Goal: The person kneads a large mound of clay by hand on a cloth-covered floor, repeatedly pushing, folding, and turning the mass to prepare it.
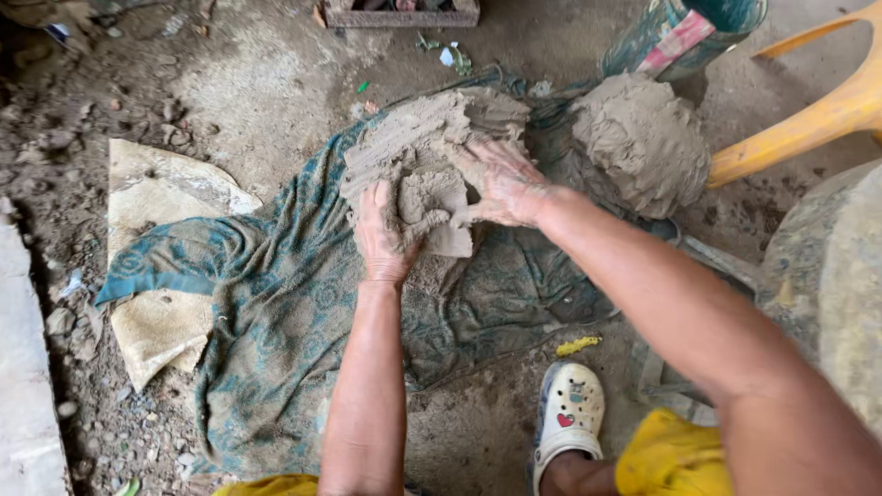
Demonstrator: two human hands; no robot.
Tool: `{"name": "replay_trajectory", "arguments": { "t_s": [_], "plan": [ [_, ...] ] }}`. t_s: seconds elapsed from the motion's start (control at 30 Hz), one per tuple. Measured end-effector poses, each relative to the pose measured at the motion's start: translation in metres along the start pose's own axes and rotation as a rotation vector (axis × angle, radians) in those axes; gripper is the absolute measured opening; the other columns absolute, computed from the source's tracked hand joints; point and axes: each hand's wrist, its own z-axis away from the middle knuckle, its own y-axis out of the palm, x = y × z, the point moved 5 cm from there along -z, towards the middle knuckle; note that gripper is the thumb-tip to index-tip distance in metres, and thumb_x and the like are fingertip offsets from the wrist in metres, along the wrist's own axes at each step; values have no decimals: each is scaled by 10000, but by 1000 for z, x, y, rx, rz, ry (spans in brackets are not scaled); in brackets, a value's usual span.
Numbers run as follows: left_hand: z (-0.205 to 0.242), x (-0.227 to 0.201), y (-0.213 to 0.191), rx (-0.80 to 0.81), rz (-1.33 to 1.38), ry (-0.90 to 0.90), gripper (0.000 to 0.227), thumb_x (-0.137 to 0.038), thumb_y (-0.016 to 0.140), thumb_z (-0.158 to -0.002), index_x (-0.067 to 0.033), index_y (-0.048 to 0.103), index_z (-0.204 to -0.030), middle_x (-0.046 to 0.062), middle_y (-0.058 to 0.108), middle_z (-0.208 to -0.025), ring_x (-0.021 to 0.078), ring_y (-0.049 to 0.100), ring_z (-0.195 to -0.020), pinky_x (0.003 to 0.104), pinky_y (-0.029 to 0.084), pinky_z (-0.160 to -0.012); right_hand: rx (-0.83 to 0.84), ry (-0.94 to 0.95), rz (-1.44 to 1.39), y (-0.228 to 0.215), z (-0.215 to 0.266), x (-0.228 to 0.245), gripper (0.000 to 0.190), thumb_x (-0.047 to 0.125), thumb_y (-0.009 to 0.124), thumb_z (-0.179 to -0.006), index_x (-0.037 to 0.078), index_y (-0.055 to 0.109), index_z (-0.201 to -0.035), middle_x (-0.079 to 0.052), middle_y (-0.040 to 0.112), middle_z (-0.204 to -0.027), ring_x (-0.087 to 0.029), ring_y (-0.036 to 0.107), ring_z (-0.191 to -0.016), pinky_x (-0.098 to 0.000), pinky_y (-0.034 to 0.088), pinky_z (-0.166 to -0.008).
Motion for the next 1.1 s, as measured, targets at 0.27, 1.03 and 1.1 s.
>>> {"name": "replay_trajectory", "arguments": {
  "t_s": [0.27, 1.03, 1.1],
  "plan": [
    [-47, -4, -7, 314, 91, -453, 566, -367, 808, -885, -142, 611, -1366, 145, 740, -1259, 277, 704, -1189, 420, 540, -1077, -406, 147, -308, 43, -26, -24, 787, 636, 799, -766, 218, 623, -1409, -112, 527, -1529, -319, 421, -1461, -498, 273, -1243],
    [-22, -32, -29, -169, 292, -80, 686, -331, 969, -816, -62, 642, -1356, 110, 781, -1229, 188, 745, -1146, 349, 587, -1029, -905, 18, -179, 3, 64, 3, 1347, 743, 831, -610, 166, 206, -1655, -191, 172, -1687, -413, 209, -1568, -647, 166, -1251],
    [-23, -29, -30, -185, 271, -97, 613, -272, 951, -857, -67, 642, -1345, 117, 789, -1197, 229, 772, -1093, 357, 596, -985, -842, 83, -122, 15, 63, 6, 1480, 759, 853, -493, 132, 159, -1640, -236, 100, -1682, -473, 172, -1533, -699, 129, -1188]
  ]
}}
